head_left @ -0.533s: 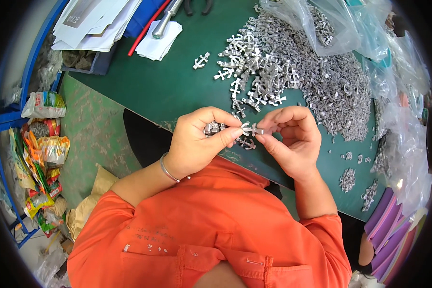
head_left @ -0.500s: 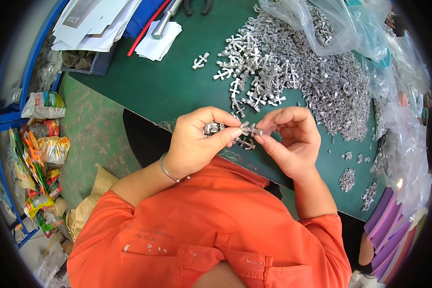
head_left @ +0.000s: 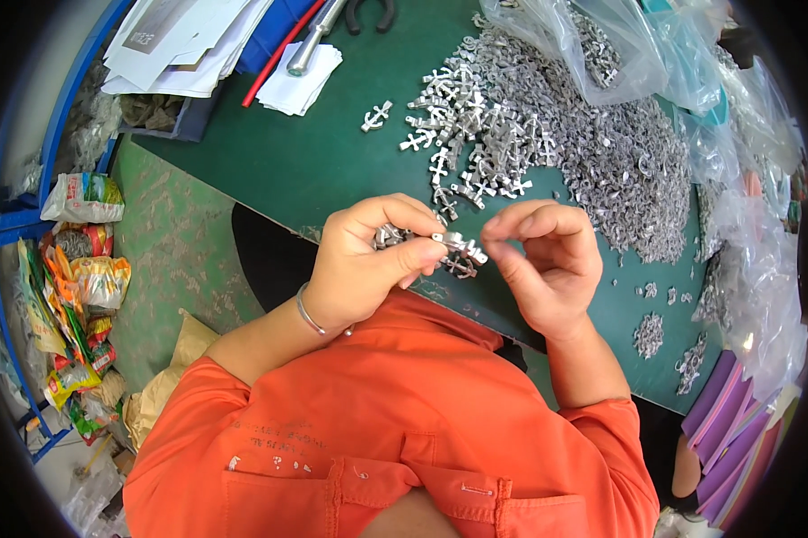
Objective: The person picks up and joins small metallic anchor-shaped and cross-shaped components together by hand, selecting pieces from a pile on the workstation.
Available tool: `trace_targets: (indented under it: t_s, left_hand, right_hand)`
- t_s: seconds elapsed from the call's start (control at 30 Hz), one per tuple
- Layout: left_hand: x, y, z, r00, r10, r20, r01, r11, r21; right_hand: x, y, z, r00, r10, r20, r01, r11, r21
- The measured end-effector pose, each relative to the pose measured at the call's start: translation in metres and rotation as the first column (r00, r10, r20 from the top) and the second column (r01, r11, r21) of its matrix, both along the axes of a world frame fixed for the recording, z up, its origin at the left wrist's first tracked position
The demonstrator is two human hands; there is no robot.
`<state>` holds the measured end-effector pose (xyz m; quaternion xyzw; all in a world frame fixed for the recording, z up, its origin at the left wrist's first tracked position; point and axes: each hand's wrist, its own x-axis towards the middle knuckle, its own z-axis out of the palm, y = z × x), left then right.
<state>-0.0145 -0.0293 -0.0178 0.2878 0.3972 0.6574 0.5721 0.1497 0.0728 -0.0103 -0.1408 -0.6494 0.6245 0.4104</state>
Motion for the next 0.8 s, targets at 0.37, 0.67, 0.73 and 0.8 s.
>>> trace_targets:
  t_s: [0.37,0.67,0.73,0.8]
  left_hand:
    - [-0.013,0.005,0.001,0.849,0.212,0.484,-0.101,0.964,-0.245]
    - [-0.004,0.010,0.008,0.929,0.260,0.264,-0.162,0.926,-0.340]
    - [-0.004,0.010,0.011,0.915,0.275,0.294,-0.166,0.923,-0.348]
    - [-0.004,0.008,0.011,0.900,0.291,0.324,-0.168,0.918,-0.359]
  right_hand:
    - [-0.015,0.008,-0.007,0.730,-0.530,0.431,0.048,0.669,0.742]
    - [-0.011,0.009,-0.010,0.714,-0.566,0.414,0.011,0.600,0.800]
    - [-0.010,0.008,-0.009,0.740,-0.500,0.450,0.104,0.746,0.658]
    - [-0.007,0.006,-0.001,0.768,-0.365,0.526,0.174,0.910,0.376]
